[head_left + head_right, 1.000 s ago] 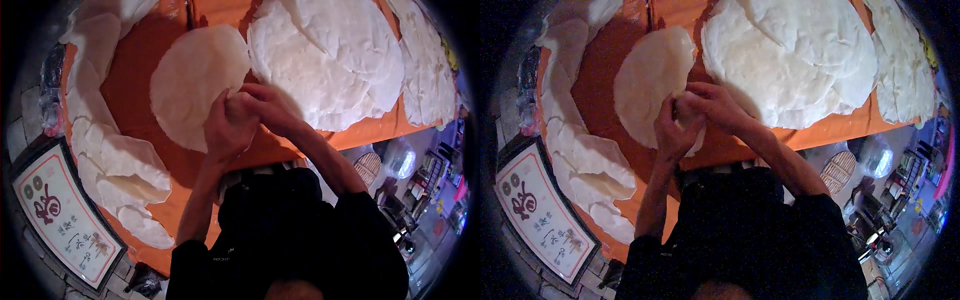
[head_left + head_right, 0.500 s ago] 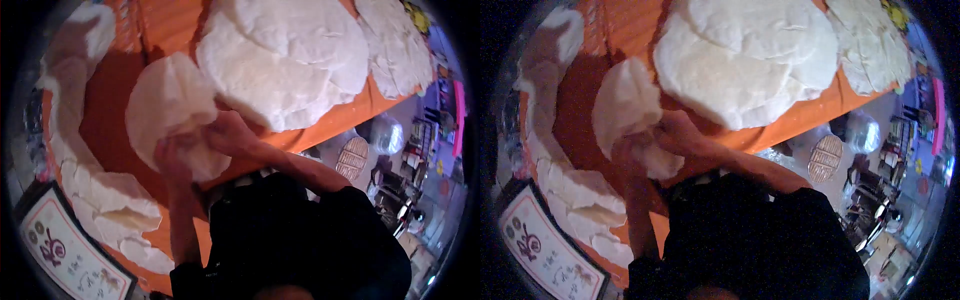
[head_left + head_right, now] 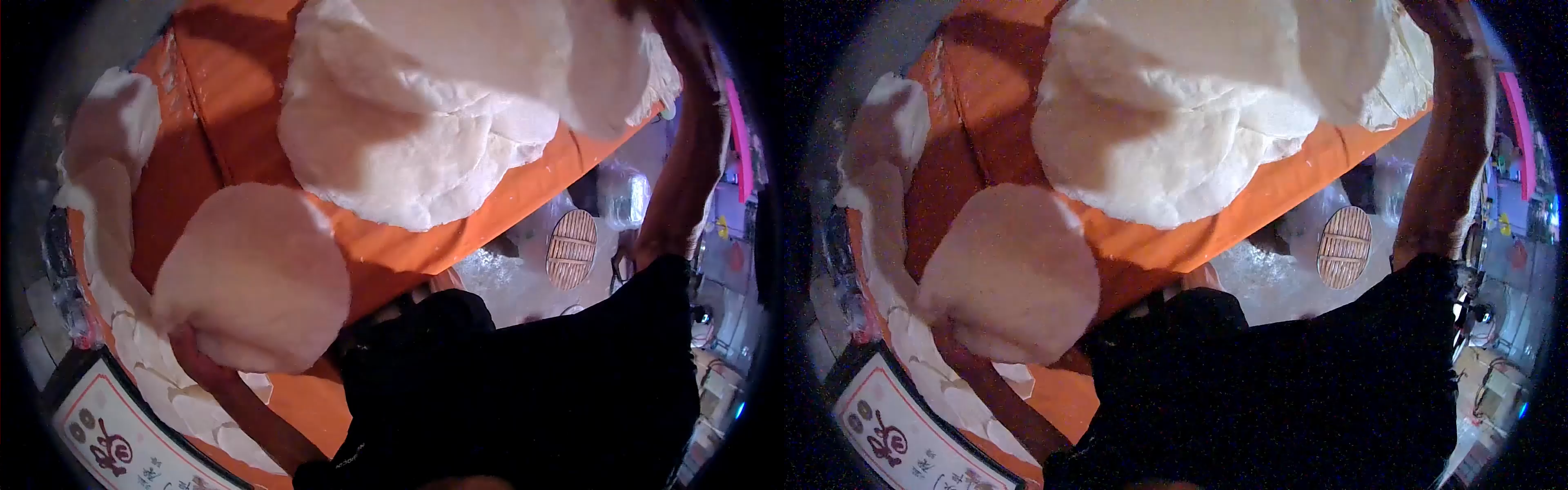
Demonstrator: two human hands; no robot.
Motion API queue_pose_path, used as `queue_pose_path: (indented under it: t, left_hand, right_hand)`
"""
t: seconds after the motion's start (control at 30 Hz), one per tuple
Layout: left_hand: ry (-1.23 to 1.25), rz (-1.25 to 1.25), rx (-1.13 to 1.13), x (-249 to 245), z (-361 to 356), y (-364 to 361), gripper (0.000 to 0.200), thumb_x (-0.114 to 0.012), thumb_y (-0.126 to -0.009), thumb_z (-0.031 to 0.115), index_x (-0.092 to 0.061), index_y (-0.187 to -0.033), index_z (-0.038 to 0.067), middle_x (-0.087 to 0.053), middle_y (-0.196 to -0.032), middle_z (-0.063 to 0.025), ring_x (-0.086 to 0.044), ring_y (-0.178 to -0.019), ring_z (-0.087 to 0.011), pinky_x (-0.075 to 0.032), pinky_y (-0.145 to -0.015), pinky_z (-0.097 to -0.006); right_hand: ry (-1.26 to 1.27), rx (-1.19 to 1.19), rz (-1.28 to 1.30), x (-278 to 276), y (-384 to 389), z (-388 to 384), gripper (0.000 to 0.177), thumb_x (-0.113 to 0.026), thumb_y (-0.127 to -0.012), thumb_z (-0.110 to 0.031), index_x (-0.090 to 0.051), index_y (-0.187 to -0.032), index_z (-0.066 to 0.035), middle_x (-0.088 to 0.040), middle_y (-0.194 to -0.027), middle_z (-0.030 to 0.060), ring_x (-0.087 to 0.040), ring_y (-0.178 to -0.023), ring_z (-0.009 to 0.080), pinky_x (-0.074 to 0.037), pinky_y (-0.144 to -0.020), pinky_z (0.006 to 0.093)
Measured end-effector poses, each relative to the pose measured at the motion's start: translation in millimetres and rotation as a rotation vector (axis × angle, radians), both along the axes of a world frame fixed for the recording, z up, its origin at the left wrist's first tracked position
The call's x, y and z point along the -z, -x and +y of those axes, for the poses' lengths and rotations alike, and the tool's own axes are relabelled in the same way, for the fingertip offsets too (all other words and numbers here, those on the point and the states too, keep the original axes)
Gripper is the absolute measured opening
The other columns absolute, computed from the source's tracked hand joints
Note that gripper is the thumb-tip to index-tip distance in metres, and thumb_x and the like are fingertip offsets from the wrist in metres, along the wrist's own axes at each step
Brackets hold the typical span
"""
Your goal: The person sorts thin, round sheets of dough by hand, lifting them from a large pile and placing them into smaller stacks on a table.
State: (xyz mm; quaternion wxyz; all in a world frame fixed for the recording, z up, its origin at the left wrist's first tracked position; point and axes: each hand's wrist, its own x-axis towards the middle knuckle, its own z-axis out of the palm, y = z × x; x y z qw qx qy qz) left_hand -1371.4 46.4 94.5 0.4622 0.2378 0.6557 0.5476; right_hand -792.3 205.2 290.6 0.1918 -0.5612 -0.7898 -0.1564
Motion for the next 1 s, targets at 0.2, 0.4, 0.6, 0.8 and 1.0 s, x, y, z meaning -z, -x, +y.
queue_pose_path:
  t: [0.2,0.4,0.6,0.8,1.0]
  left_hand:
    - [-0.375,0.450,0.347,-87,88,-80,0.037,-0.056,-0.095,0.016,-0.054,-0.127,-0.002,-0.058,-0.123,-0.0155,-0.056,-0.111,-0.0265,-0.044,-0.098,-0.0381]
    - [-0.718,0.730,0.350,-130,153,-161,0.035,-0.055,-0.095,0.013,-0.054,-0.127,-0.003,-0.058,-0.123,-0.0143,-0.057,-0.108,-0.0245,-0.047,-0.094,-0.0368]
    - [-0.426,0.137,0.331,-100,171,-207,0.036,-0.053,-0.096,0.012,-0.052,-0.129,-0.002,-0.058,-0.121,-0.0122,-0.059,-0.106,-0.0217,-0.051,-0.089,-0.0337]
    - [0.008,-0.096,0.186,34,86,-176,0.039,-0.053,-0.096,0.012,-0.049,-0.133,-0.001,-0.060,-0.120,-0.0108,-0.061,-0.103,-0.0184,-0.054,-0.082,-0.0311]
    - [0.238,0.759,0.229,91,-76,-88,0.039,-0.064,-0.087,0.018,-0.057,-0.122,0.001,-0.061,-0.117,-0.0184,-0.061,-0.105,-0.0297,-0.051,-0.087,-0.0413]
  right_hand:
    - [0.598,-0.177,-0.164,129,22,-12,0.053,-0.066,-0.083,-0.023,-0.051,-0.132,-0.009,-0.062,-0.105,0.0190,-0.062,-0.095,0.0355,-0.049,-0.087,0.0462]
    - [0.711,-0.181,0.062,227,67,-93,0.060,-0.077,-0.071,-0.021,-0.053,-0.124,-0.005,-0.055,-0.116,0.0200,-0.053,-0.109,0.0405,-0.050,-0.082,0.0481]
    - [0.493,-0.137,-0.036,236,79,-116,0.061,-0.078,-0.070,-0.024,-0.052,-0.119,0.002,-0.050,-0.120,0.0307,-0.046,-0.117,0.0467,-0.046,-0.088,0.0513]
    - [0.897,-0.106,-0.028,234,80,-109,0.064,-0.080,-0.069,-0.024,-0.052,-0.120,0.003,-0.053,-0.120,0.0228,-0.048,-0.112,0.0450,-0.041,-0.092,0.0518]
    - [0.805,-0.263,0.099,197,115,-115,0.056,-0.076,-0.073,-0.018,-0.055,-0.122,-0.003,-0.060,-0.114,0.0193,-0.056,-0.109,0.0386,-0.047,-0.089,0.0477]
